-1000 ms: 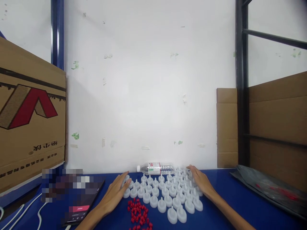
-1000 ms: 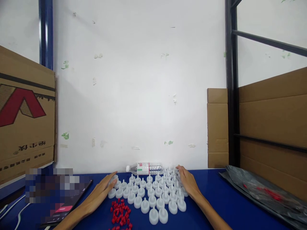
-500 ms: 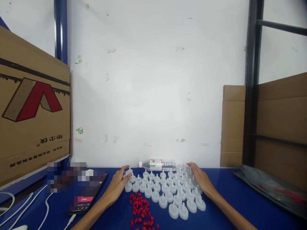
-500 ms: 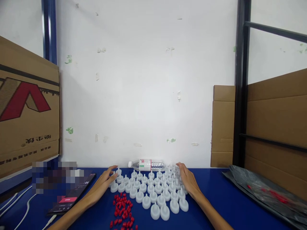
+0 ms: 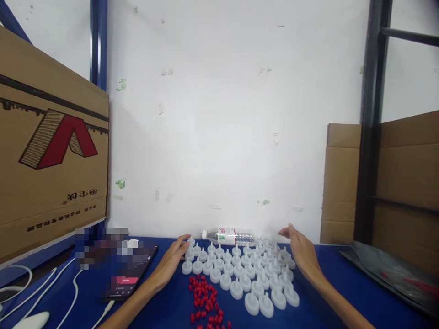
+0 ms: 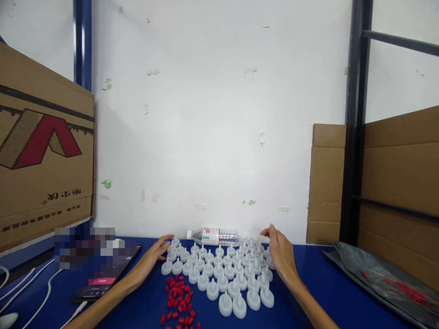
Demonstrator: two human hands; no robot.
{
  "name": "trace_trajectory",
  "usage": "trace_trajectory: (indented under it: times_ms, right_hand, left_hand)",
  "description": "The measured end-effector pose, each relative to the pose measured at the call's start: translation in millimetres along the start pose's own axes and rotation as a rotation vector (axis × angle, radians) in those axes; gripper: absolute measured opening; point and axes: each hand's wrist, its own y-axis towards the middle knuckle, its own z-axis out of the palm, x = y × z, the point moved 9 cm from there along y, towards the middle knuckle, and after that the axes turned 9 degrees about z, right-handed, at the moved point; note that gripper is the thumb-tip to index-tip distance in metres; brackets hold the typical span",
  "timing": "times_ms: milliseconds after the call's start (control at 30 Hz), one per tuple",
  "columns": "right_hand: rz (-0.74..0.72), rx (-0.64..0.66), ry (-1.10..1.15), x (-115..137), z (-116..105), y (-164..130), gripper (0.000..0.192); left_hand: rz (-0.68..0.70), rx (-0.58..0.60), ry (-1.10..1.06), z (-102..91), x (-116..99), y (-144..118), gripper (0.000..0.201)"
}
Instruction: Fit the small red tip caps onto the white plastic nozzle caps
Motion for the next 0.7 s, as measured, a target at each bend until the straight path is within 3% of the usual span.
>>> trace_trajectory:
  times_ms: [167, 300, 500, 600, 667, 700]
  right_hand:
    - [-0.143, 0.044, -0.005, 41.4, 2.2, -19.8, 0.068]
    - [-0.245, 0.054, -0.069, 51.5, 2.0, -30.8, 0.06]
    - [-0.064, 0.155, -0.074, 42.2, -4.0, -18.7, 0.064]
    - [0.001, 0.377, 0.0, 58.2, -0.2, -25.8, 0.072]
    - [0.003, 0.638, 0.036, 75.4, 8.1, -46.4, 0.074]
    - [0.004, 0.83, 0.047, 83.5, 15.1, -63.9, 0.072]
  left_hand:
    - [0.048, -0.018, 0.045, -2.1, -5.4, -0.9, 0.06]
    - [0.11, -0.071, 0.186, -12.8, -20.8, -2.0, 0.046]
    - [0.18, -0.115, 0.342, -21.4, -53.6, -4.3, 0.034]
    - [0.2, 0.009, 0.326, -6.9, -61.1, -7.1, 0.047]
    - [0.214, 0.083, 0.316, 4.3, -61.9, -10.6, 0.053]
    - [0.224, 0.104, 0.316, 8.6, -61.7, -12.3, 0.053]
